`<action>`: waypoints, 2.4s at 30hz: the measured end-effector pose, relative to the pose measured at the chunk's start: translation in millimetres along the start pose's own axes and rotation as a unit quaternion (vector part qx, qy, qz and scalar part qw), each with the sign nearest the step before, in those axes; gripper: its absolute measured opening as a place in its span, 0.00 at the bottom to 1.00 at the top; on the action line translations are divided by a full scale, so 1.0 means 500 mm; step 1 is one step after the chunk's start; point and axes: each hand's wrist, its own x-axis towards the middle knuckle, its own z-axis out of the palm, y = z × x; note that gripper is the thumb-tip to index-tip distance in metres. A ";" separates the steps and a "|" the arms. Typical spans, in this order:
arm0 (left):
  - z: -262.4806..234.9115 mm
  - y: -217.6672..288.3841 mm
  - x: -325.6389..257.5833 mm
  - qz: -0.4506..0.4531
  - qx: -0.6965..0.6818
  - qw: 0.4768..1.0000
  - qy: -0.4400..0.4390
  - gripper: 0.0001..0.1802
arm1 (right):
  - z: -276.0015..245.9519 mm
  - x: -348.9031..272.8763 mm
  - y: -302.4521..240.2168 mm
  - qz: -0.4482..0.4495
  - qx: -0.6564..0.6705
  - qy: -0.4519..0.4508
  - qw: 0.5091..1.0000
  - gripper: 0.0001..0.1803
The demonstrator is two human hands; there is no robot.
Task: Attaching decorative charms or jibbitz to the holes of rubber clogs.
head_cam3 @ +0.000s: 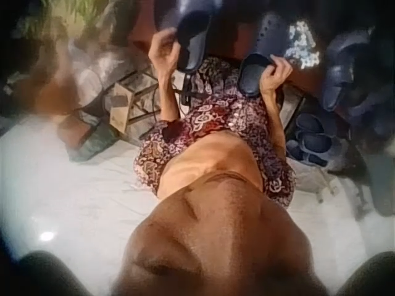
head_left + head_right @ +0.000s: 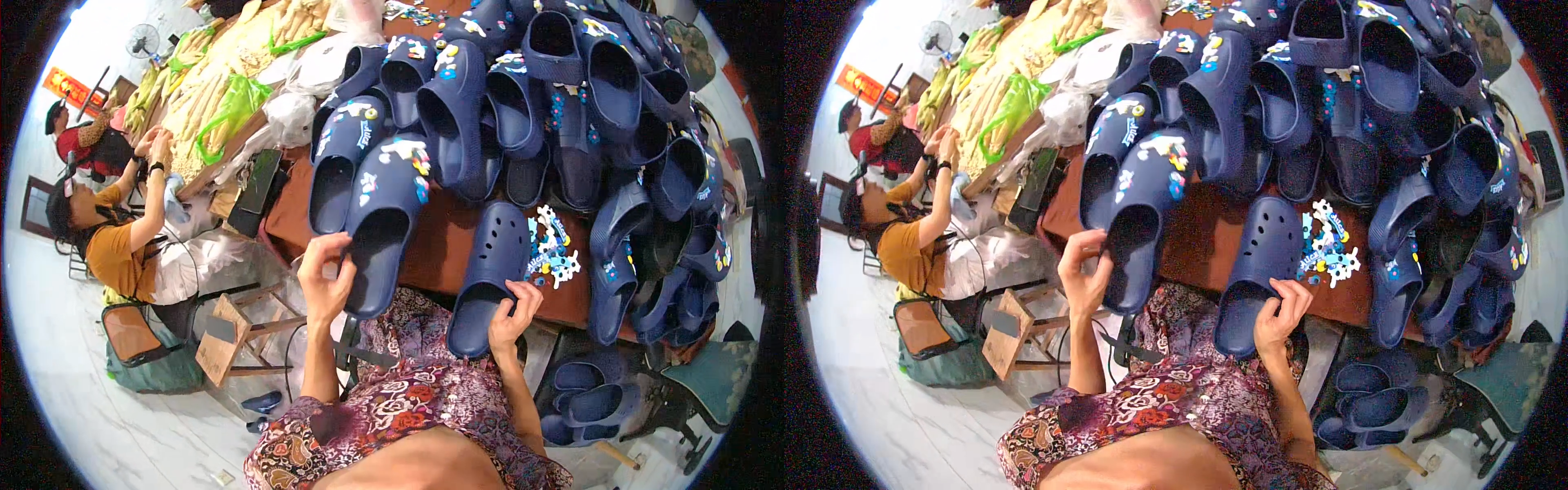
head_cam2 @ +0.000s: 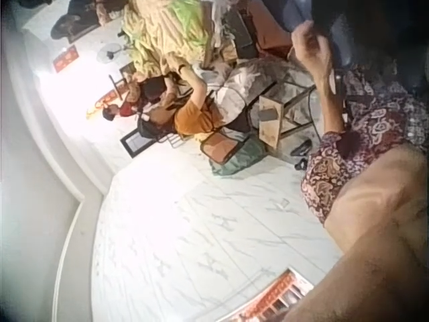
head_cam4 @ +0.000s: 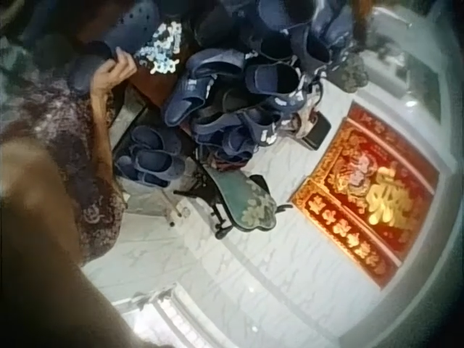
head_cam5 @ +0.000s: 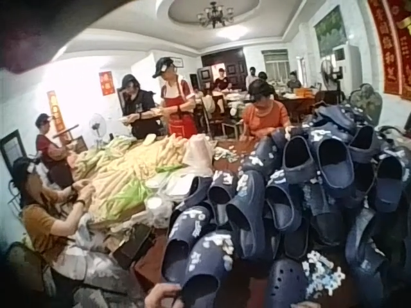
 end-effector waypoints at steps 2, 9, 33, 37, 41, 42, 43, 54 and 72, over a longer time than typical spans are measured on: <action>-0.009 -0.004 -0.022 -0.006 0.002 1.000 -0.022 0.16 | 0.001 0.005 0.000 -0.001 0.010 0.000 1.000 0.16; -0.010 -0.055 -0.081 -0.035 0.017 0.997 -0.061 0.13 | 0.016 0.015 -0.002 -0.007 0.023 0.002 1.000 0.17; 0.126 -0.076 -0.102 -0.052 0.078 0.995 -0.045 0.04 | -0.002 0.055 -0.036 -0.005 -0.012 -0.070 0.997 0.21; 0.121 -0.039 -0.087 0.103 0.169 0.980 -0.028 0.08 | 0.004 0.075 -0.012 -0.097 -0.033 -0.113 0.988 0.21; 0.121 -0.057 -0.102 0.027 0.040 0.998 -0.029 0.11 | -0.020 0.082 -0.027 -0.150 -0.033 -0.039 0.987 0.17; 0.121 -0.054 -0.105 0.017 0.032 0.998 -0.050 0.12 | -0.043 0.085 -0.036 -0.144 -0.041 -0.035 0.988 0.17; 0.129 -0.064 -0.111 -0.026 -0.012 0.997 -0.070 0.13 | -0.075 0.088 -0.047 -0.156 -0.044 -0.024 0.987 0.18; 0.182 -0.081 -0.087 -0.131 -0.151 0.969 -0.147 0.29 | -0.423 0.062 -0.023 -0.040 -0.352 0.066 0.933 0.19; 0.240 -0.080 -0.048 -0.158 -0.199 0.950 -0.181 0.30 | -0.855 -0.311 0.191 0.350 -0.673 0.065 0.648 0.26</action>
